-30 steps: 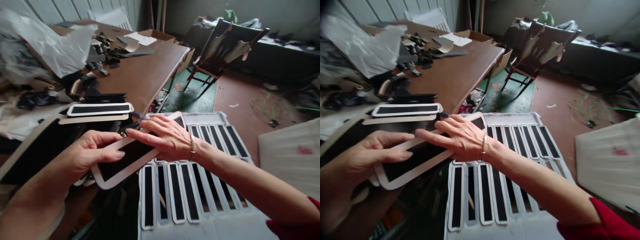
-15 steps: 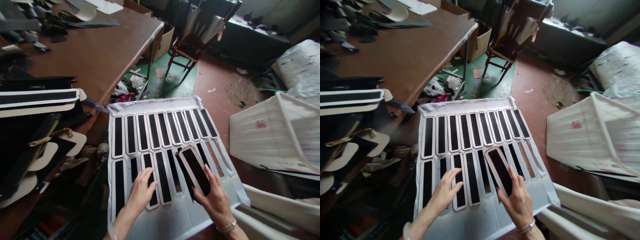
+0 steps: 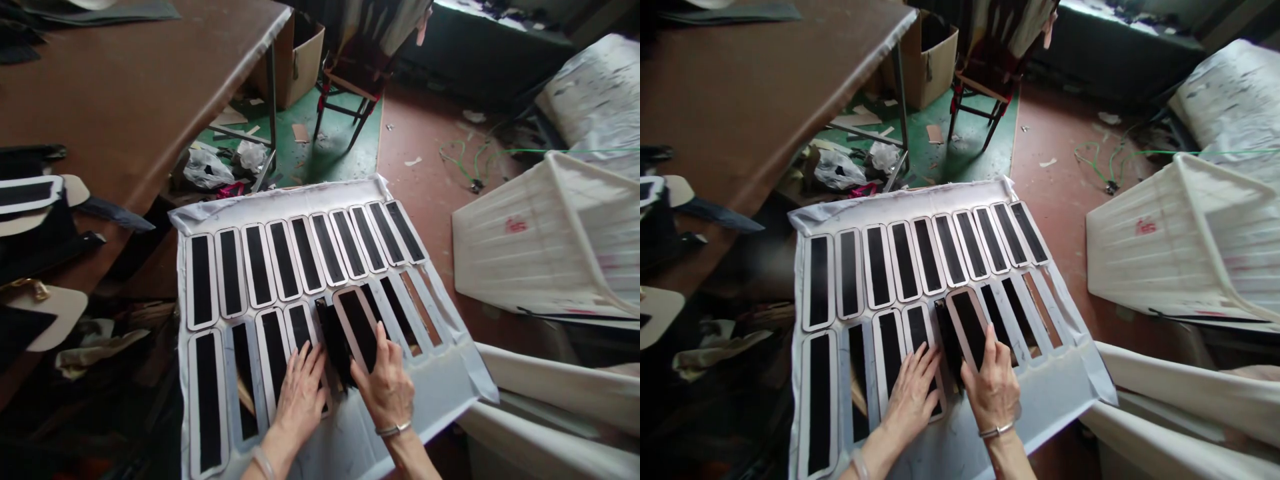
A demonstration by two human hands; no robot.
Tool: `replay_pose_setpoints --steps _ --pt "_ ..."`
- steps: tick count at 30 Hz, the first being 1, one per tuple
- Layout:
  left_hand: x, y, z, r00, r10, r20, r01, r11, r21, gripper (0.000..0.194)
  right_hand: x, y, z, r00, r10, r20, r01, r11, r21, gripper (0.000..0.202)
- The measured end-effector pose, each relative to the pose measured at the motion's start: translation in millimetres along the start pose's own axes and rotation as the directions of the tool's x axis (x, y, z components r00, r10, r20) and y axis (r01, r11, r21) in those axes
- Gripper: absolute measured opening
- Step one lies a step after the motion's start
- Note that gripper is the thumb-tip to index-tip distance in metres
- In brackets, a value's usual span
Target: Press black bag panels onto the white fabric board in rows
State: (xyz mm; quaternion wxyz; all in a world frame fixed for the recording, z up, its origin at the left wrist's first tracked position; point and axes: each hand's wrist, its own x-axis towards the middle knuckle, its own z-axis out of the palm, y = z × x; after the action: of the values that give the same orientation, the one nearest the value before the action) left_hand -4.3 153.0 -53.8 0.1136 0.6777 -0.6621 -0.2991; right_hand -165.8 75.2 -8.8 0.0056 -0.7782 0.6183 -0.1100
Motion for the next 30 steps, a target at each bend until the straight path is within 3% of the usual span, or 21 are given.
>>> replay_pose_setpoints --steps 3,7,14,17,22,30 --pt "4 5 3.5 1.000 0.026 -0.008 -0.026 1.000 0.001 0.073 5 2 -1 0.999 -0.035 0.019 0.035 0.999 -0.024 0.080" --pt "11 13 13.5 0.996 0.060 -0.060 -0.062 0.997 -0.039 0.072 5 -3 8 0.996 0.020 0.088 -0.021 1.000 0.009 0.089" --pt "17 9 29.3 0.977 0.006 -0.215 -0.007 1.000 -0.004 0.054 -13 -13 63 0.976 0.062 0.207 -0.092 0.986 0.136 0.085" --pt "18 0 28.2 0.962 0.006 -0.273 -0.010 1.000 -0.013 0.055 -19 -13 79 0.969 0.055 0.242 -0.101 0.978 0.184 0.086" --pt "25 -12 24.2 0.969 0.069 -0.238 -0.051 0.995 0.081 0.059 -15 -15 87 0.955 0.025 0.294 -0.101 0.964 0.246 0.089" --pt "31 -19 21.9 0.972 0.131 -0.194 -0.086 0.971 0.222 0.060 -13 -16 87 0.949 0.004 0.314 -0.115 0.936 0.334 0.074"
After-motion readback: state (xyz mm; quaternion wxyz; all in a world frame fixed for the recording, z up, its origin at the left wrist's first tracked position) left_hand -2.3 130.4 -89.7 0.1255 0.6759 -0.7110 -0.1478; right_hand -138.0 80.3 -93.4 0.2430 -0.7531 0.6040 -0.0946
